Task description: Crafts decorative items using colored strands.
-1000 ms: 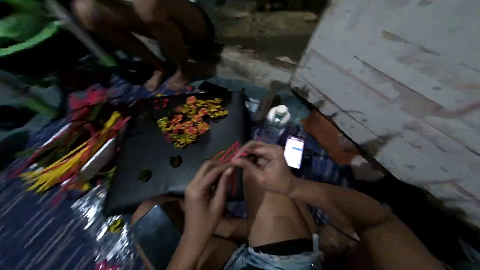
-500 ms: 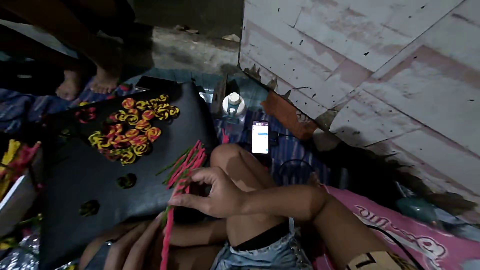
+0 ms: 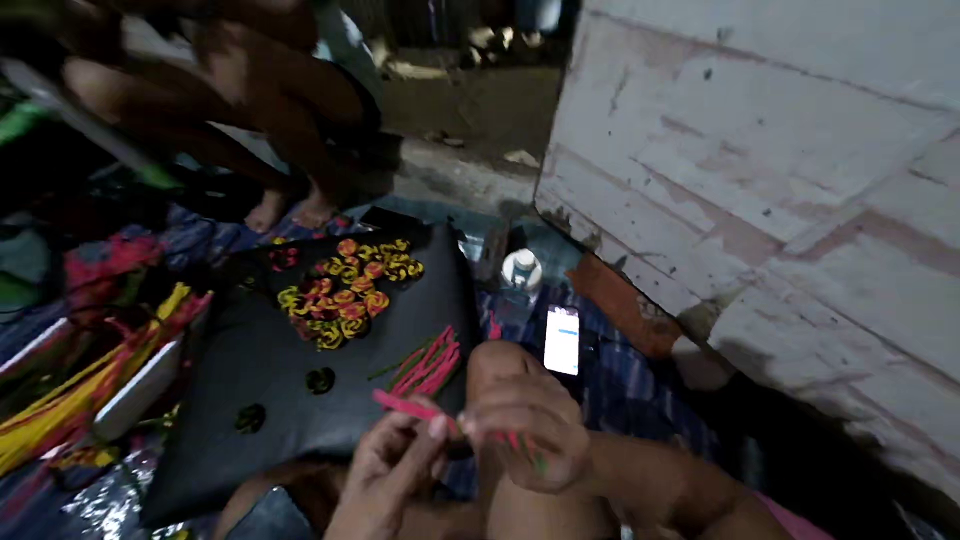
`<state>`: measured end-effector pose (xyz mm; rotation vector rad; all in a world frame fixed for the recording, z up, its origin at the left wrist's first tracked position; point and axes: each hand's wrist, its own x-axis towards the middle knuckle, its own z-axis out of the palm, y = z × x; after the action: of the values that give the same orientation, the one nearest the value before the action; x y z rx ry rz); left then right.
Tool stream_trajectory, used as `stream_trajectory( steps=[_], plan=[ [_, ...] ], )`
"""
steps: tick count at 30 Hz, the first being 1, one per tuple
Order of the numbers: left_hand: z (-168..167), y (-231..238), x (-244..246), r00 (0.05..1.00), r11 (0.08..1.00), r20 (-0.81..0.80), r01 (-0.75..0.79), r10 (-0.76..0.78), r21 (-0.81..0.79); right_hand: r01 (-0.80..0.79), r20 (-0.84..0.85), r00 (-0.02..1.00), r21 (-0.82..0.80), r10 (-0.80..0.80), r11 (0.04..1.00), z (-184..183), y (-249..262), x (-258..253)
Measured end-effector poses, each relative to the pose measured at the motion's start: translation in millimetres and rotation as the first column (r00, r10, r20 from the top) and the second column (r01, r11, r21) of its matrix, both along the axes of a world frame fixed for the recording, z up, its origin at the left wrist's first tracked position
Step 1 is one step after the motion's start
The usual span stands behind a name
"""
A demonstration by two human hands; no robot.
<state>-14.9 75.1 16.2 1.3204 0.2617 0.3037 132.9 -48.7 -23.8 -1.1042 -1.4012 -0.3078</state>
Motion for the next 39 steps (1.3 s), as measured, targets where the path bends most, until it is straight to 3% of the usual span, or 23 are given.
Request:
stream_trajectory(
  steps=[2,3,4,6,7,8,10,11,14,17,19,20,21,23,24,25,26,28,30,32,35,37,39],
  plan=[
    [2.0,6.4,2.3,0.973,0.921,-0.037,0.204,-0.229,-0.331,-0.007,0.274,0.962,-0.016,0.011,1.0,12.1,-12.7,14.7],
    [0.8,7.6,3.5,0.955,0.887,-0.04,0.255,-0.293,-0.386,-0.028,0.33,0.943,-0.026,0.035,0.999,17.9,-15.8,19.2],
    [1.0,5.3,3.4,0.964,0.917,-0.058,0.227,-0.259,-0.327,-0.053,0.339,0.939,-0.05,0.067,0.997,21.1,-16.5,23.1],
    [3.0,-1.1,0.6,0.999,0.992,-0.031,-0.011,0.016,0.127,-0.099,0.209,0.97,-0.117,0.122,0.988,21.8,-11.3,27.7],
    [1.0,-0.4,-0.4,0.988,0.887,0.063,-0.156,0.143,0.434,-0.133,0.1,0.983,-0.179,0.153,0.975,23.7,-8.8,28.3],
    [-0.8,2.3,-0.4,0.96,0.684,0.176,-0.278,0.216,0.674,-0.177,-0.021,0.984,-0.268,0.178,0.947,27.7,-7.8,28.8],
    [0.6,7.4,1.2,0.914,0.253,0.344,-0.392,0.217,0.884,-0.312,-0.26,0.942,-0.458,0.21,0.833,40.6,-6.7,31.3],
    [1.7,8.4,1.6,0.898,0.104,0.396,-0.42,0.192,0.901,-0.403,-0.368,0.901,-0.52,0.228,0.753,47.5,-5.9,33.2],
    [7.0,9.5,-2.9,0.88,-0.161,0.468,-0.453,0.076,0.877,-0.594,-0.552,0.789,-0.575,0.269,0.563,63.6,-4.4,34.3],
    [15.0,13.3,-11.5,0.863,-0.253,0.505,-0.493,-0.02,0.832,-0.665,-0.582,0.745,-0.609,0.325,0.433,73.0,-3.8,34.2],
    [14.2,15.0,-14.6,0.851,-0.206,0.525,-0.518,-0.019,0.83,-0.638,-0.485,0.769,-0.627,0.417,0.448,75.2,-4.1,34.1],
    [12.0,14.2,-15.2,0.858,-0.115,0.514,-0.509,0.01,0.853,-0.564,-0.345,0.818,-0.633,0.459,0.529,74.1,-3.9,34.4],
    [10.3,11.8,-15.6,0.88,0.054,0.471,-0.474,0.056,0.879,-0.443,-0.146,0.875,-0.625,0.461,0.643,73.0,-3.5,34.3],
    [14.2,6.6,-17.3,0.964,0.583,0.247,-0.257,0.099,0.771,-0.11,0.333,0.891,-0.501,0.309,0.858,74.5,-1.5,32.7],
    [15.9,7.0,-16.7,0.989,0.822,0.141,-0.117,0.045,0.557,0.05,0.546,0.816,-0.395,0.19,0.917,78.2,-1.4,30.2],
    [17.1,8.5,-15.6,0.998,0.96,0.058,0.016,-0.033,0.281,0.18,0.708,0.701,-0.291,0.085,0.939,83.6,-3.2,26.0],
    [16.7,9.8,-13.4,0.993,0.993,-0.012,0.116,-0.116,-0.016,0.271,0.827,0.562,-0.202,0.015,0.941,89.6,-6.0,21.4],
    [11.7,9.7,-9.6,0.95,0.858,-0.088,0.228,-0.3,-0.459,0.331,0.957,0.288,-0.076,-0.024,0.94,99.4,-10.1,16.7],
    [5.2,7.1,-9.9,0.929,0.769,-0.086,0.242,-0.359,-0.591,0.299,0.971,0.239,-0.068,-0.006,0.952,97.1,-8.0,21.3],
    [2.5,6.6,-11.7,0.952,0.849,-0.102,0.204,-0.287,-0.487,0.252,0.903,0.427,-0.163,0.041,0.954,85.1,-3.3,29.1],
    [3.4,4.4,-14.3,0.997,0.999,-0.064,0.036,-0.037,-0.006,0.139,0.667,0.729,-0.363,0.153,0.921,70.8,0.2,32.1],
    [-0.4,5.7,-15.7,0.998,0.937,0.007,-0.068,0.07,0.343,0.047,0.457,0.86,-0.514,0.226,0.857,67.2,-1.4,31.2],
    [-1.9,7.3,-16.6,0.992,0.875,0.025,-0.119,0.121,0.469,-0.028,0.237,0.94,-0.662,0.245,0.749,68.5,-4.5,30.1]
  ],
)
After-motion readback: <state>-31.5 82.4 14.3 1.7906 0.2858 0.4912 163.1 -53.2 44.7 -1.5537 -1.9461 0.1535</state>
